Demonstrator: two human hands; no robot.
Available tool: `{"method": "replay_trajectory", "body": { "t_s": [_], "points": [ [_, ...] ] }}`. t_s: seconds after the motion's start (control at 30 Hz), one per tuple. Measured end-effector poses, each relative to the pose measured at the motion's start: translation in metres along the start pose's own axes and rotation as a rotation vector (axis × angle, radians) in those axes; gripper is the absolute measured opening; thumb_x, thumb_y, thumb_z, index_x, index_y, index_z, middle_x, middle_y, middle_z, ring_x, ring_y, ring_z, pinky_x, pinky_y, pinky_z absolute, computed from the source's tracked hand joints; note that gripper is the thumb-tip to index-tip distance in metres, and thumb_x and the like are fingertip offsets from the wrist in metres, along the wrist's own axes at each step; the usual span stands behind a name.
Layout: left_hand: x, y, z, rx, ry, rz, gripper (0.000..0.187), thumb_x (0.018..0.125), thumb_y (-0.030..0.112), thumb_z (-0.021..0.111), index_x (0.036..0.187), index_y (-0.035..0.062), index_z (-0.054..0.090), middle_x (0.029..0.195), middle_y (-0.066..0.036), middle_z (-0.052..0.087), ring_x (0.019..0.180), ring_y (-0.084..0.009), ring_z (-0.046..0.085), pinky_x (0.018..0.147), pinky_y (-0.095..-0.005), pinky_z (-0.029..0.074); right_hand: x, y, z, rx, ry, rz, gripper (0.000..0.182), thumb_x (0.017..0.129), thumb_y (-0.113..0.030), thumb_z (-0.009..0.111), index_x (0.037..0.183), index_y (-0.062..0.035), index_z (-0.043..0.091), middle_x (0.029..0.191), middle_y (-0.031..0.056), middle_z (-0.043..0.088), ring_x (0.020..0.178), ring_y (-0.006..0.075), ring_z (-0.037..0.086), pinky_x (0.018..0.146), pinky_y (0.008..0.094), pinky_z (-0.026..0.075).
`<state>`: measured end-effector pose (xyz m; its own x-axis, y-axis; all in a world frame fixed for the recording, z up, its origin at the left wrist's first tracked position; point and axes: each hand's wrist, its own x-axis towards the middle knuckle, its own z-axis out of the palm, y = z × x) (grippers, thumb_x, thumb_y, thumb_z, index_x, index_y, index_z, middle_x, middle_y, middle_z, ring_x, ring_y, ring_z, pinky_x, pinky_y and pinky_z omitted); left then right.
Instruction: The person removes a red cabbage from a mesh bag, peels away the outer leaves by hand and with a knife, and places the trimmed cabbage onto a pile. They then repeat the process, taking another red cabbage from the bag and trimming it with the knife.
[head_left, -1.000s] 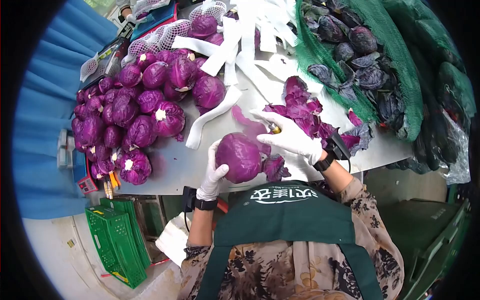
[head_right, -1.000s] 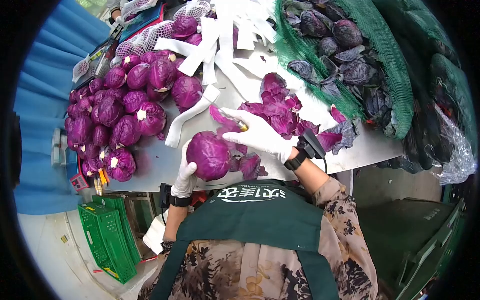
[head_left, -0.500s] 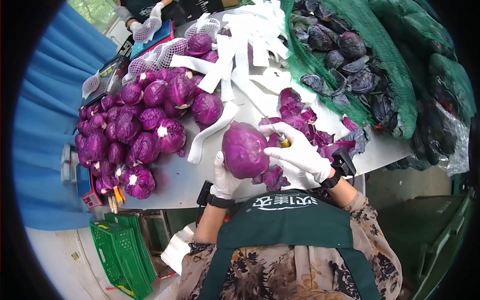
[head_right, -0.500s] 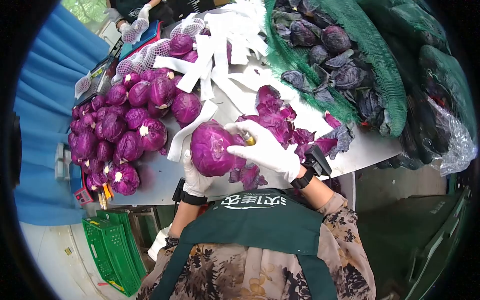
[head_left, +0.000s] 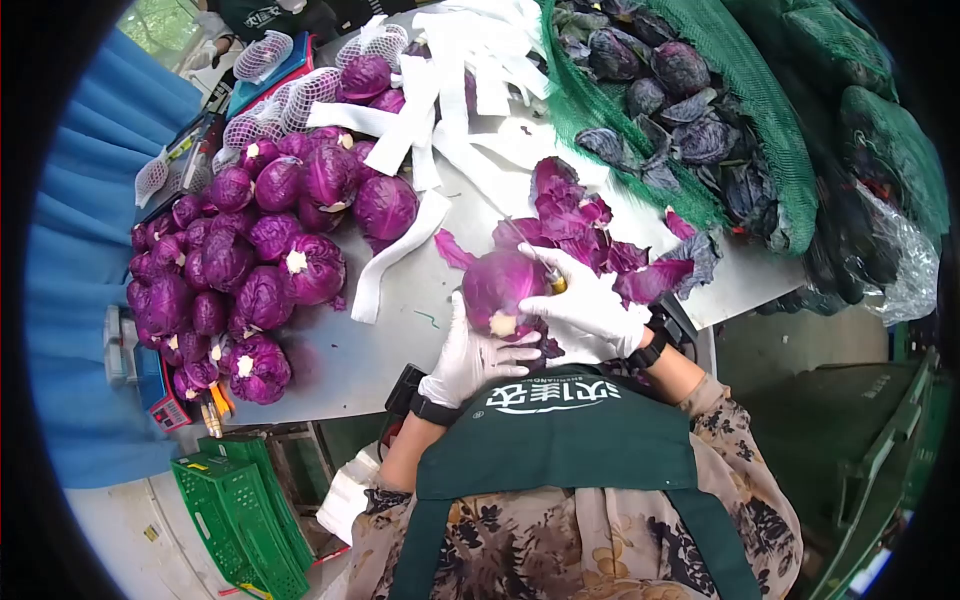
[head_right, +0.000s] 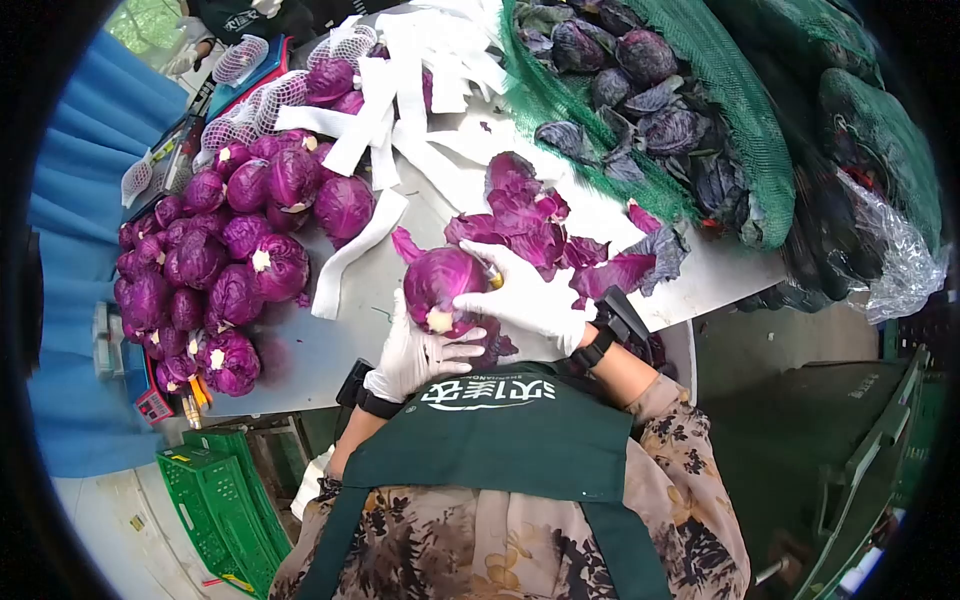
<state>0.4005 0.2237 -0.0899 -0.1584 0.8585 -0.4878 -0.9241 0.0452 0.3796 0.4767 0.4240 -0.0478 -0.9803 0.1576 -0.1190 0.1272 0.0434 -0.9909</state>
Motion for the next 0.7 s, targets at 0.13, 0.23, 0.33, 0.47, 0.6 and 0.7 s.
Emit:
{"method": "replay_trajectory", "body": {
  "t_s": [0.13, 0.23, 0.33, 0.47, 0.6, 0.7],
  "points": [
    [0.009, -0.029, 0.005, 0.575, 0.410, 0.070, 0.099, 0.084, 0.079, 0.031, 0.145, 0.0019, 0.024, 0.130, -0.022, 0.046, 0.096, -0.0240, 0.062, 0.069, -0.0288, 0.054, 0.002, 0.026, -0.004, 0.148, 0.078, 0.206, 0.059, 0.081, -0.014, 0.075, 0.132, -0.0020, 0.048, 0.128, 0.0103, 0.054, 0.117, 0.0171, 0.051, 0.101, 0.0306, 0.041],
    [0.006, -0.020, 0.008, 1.000, 0.497, 0.315, 0.090, 0.079, 0.043, 0.074, 0.143, -0.0001, 0.028, 0.129, -0.021, 0.048, 0.102, -0.0279, 0.060, 0.086, -0.0351, 0.049, 0.009, 0.036, -0.002, 0.001, 0.143, 0.125, 0.049, 0.084, -0.014, 0.072, 0.128, -0.0017, 0.053, 0.119, 0.0078, 0.059, 0.110, 0.0133, 0.052, 0.096, 0.0289, 0.043],
    [0.001, -0.013, 0.019, 1.218, 0.743, 0.673, 0.101, 0.068, 0.035, 0.083, 0.144, -0.0003, 0.027, 0.133, -0.021, 0.045, 0.117, -0.0314, 0.054, 0.097, -0.0391, 0.044, 0.011, 0.032, 0.003, 0.045, 0.195, 0.152, 0.048, 0.083, -0.016, 0.073, 0.127, -0.0034, 0.055, 0.115, 0.0061, 0.058, 0.105, 0.0120, 0.052, 0.092, 0.0272, 0.043],
    [0.013, 0.015, 0.007, 1.477, 0.546, 0.792, 0.110, 0.060, 0.035, 0.087, 0.145, 0.0010, 0.026, 0.139, -0.021, 0.040, 0.127, -0.0323, 0.046, 0.103, -0.0383, 0.041, 0.013, 0.033, 0.007, -0.162, 0.110, 0.015, 0.048, 0.086, -0.023, 0.071, 0.126, -0.0046, 0.054, 0.102, 0.0061, 0.058, 0.094, 0.0152, 0.057, 0.083, 0.0322, 0.046],
    [0.018, 0.021, 0.006, 1.387, 0.557, 0.715, 0.110, 0.059, 0.034, 0.088, 0.144, 0.0029, 0.026, 0.138, -0.021, 0.041, 0.125, -0.0316, 0.047, 0.102, -0.0386, 0.042, -0.002, 0.029, -0.004, -0.546, 0.120, -0.105, 0.047, 0.098, -0.034, 0.049, 0.138, -0.0105, 0.044, 0.101, 0.0113, 0.059, 0.097, 0.0264, 0.060, 0.088, 0.0400, 0.045],
    [0.017, 0.024, 0.012, 1.335, 0.588, 0.685, 0.108, 0.059, 0.032, 0.088, 0.143, 0.0031, 0.027, 0.134, -0.020, 0.044, 0.122, -0.0316, 0.050, 0.099, -0.0392, 0.044, -0.015, 0.017, -0.003, -0.456, -0.026, -0.068, 0.054, 0.099, -0.038, 0.045, 0.146, -0.0139, 0.033, 0.105, 0.0119, 0.062, 0.097, 0.0289, 0.061, 0.094, 0.0519, 0.040]
  ]
}}
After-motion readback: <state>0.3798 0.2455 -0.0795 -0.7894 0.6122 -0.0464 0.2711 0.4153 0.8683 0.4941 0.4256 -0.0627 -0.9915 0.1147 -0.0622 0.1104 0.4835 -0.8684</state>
